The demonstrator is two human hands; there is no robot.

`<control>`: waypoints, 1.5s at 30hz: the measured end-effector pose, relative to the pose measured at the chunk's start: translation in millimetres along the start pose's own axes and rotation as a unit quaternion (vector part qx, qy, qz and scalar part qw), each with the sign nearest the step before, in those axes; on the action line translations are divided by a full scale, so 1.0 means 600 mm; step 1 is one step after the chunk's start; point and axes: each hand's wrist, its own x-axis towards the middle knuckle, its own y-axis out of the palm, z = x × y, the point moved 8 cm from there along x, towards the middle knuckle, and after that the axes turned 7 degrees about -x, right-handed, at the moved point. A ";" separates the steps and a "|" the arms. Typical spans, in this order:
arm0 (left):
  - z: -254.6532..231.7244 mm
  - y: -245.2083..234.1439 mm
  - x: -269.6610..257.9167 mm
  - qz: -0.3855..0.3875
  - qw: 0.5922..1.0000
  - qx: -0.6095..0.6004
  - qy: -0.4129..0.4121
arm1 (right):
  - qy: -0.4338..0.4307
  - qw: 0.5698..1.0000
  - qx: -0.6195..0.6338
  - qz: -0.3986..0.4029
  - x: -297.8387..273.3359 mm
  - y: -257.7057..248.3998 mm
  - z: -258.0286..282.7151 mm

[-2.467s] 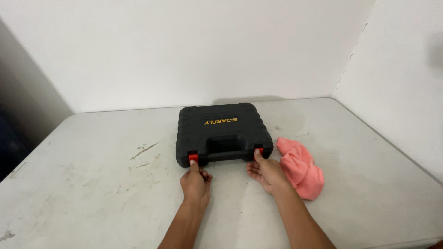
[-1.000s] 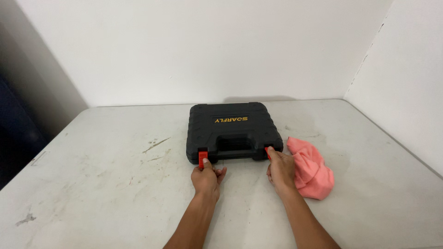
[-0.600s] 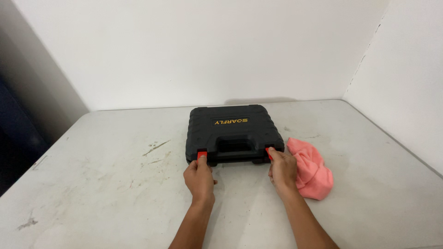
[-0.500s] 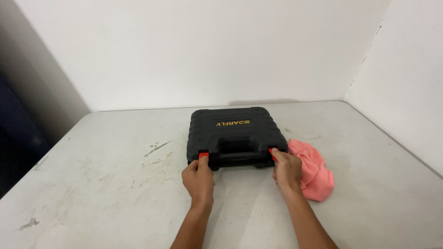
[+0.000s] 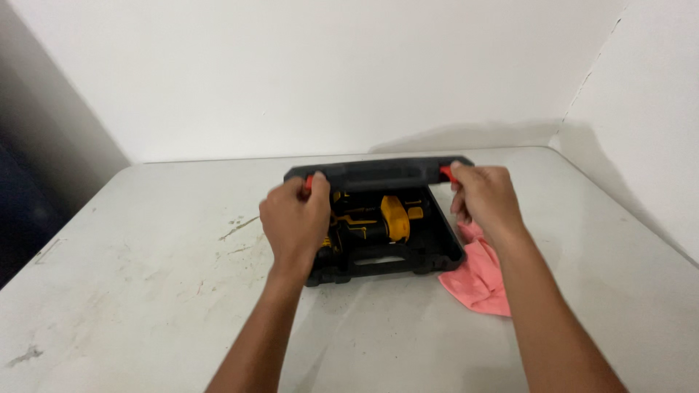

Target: The person wipes down power tool batteries with a cloth, places them into a tool case, and then organizes small drill bits and parts within the case before closing it.

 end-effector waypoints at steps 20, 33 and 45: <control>0.041 0.142 0.269 0.061 0.996 -0.053 -0.030 | 0.043 0.999 0.001 -0.009 0.263 0.088 0.065; 0.100 0.219 0.388 0.025 0.997 0.026 -0.062 | 0.055 0.997 -0.053 -0.005 0.397 0.139 0.060; 0.185 0.303 0.461 0.022 0.991 0.029 -0.132 | 0.094 0.992 -0.081 0.012 0.496 0.175 0.017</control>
